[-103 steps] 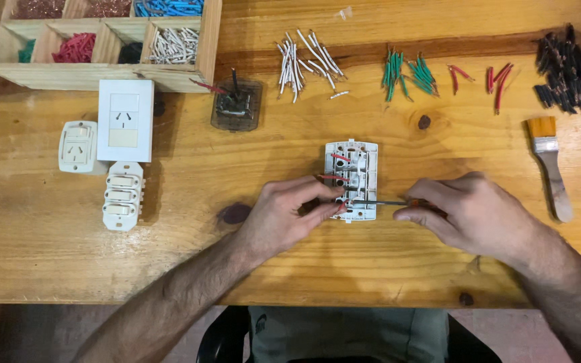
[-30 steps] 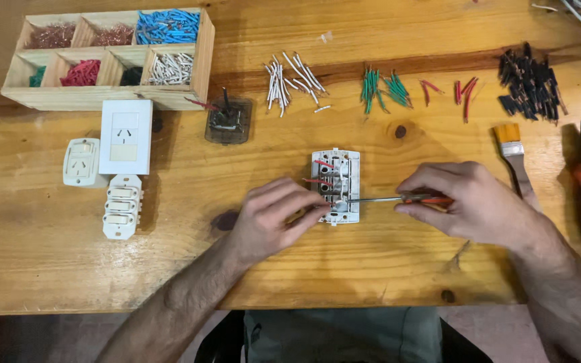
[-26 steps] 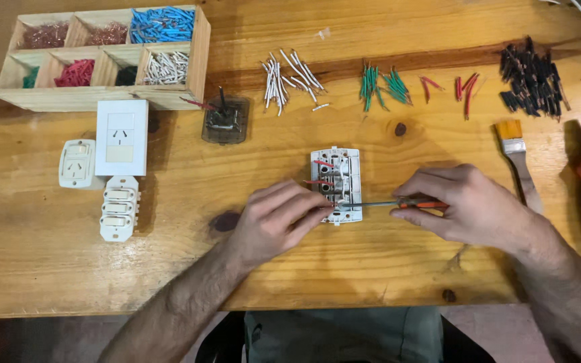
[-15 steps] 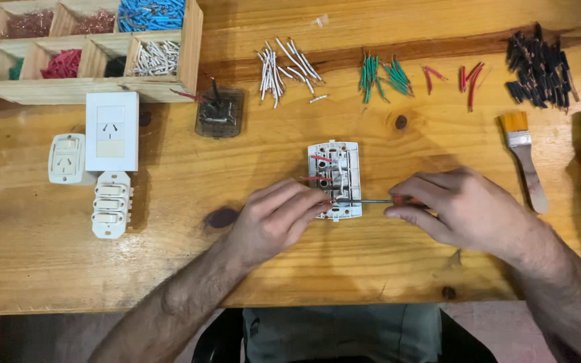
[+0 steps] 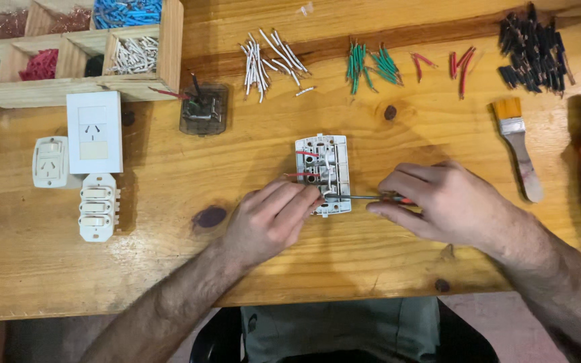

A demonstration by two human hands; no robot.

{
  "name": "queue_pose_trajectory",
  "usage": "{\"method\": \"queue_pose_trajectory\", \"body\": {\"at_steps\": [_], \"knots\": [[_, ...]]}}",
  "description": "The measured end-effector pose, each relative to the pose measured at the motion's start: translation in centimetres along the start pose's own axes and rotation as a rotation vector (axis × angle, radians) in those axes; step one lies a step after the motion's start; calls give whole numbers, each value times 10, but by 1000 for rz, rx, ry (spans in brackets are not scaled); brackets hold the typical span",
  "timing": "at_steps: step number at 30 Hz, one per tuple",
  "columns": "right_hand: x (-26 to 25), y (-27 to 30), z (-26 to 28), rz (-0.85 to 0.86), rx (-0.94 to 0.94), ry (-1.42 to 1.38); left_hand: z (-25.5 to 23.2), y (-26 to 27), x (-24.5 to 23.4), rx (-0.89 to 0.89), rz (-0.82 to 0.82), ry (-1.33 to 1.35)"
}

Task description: The person connects white and red insulated wires to the terminal screws of two white electrical outlet modules using a screwdriver. They tighten each connection and then set the modules aside on the wooden workbench.

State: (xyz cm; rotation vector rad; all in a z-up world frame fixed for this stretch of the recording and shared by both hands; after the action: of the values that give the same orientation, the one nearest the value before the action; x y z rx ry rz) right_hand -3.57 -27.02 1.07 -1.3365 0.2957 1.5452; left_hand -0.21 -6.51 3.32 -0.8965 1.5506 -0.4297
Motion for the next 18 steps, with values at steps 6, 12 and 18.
{"method": "queue_pose_trajectory", "body": {"at_steps": [6, 12, 18], "knots": [[-4, -1, 5, -51, -55, 38, 3, 0, 0, -76, -45, 141], [0, -6, -5, 2, 65, -179, 3, 0, -1, -55, -59, 158], [3, -2, -4, 56, 46, -100, 9, 5, 1, -115, -64, 226]]}}
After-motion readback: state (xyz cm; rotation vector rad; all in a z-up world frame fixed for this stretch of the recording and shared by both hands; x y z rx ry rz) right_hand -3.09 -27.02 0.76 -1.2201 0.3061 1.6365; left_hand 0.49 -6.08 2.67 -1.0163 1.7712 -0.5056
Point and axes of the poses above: each hand's wrist, its own y-axis away from the middle knuckle, its own x-axis out of the palm, z = x × y, the point moved 6 cm from there along -y, towards the middle knuckle, and after that the axes turned 6 degrees about -z, right-handed, at the moved point
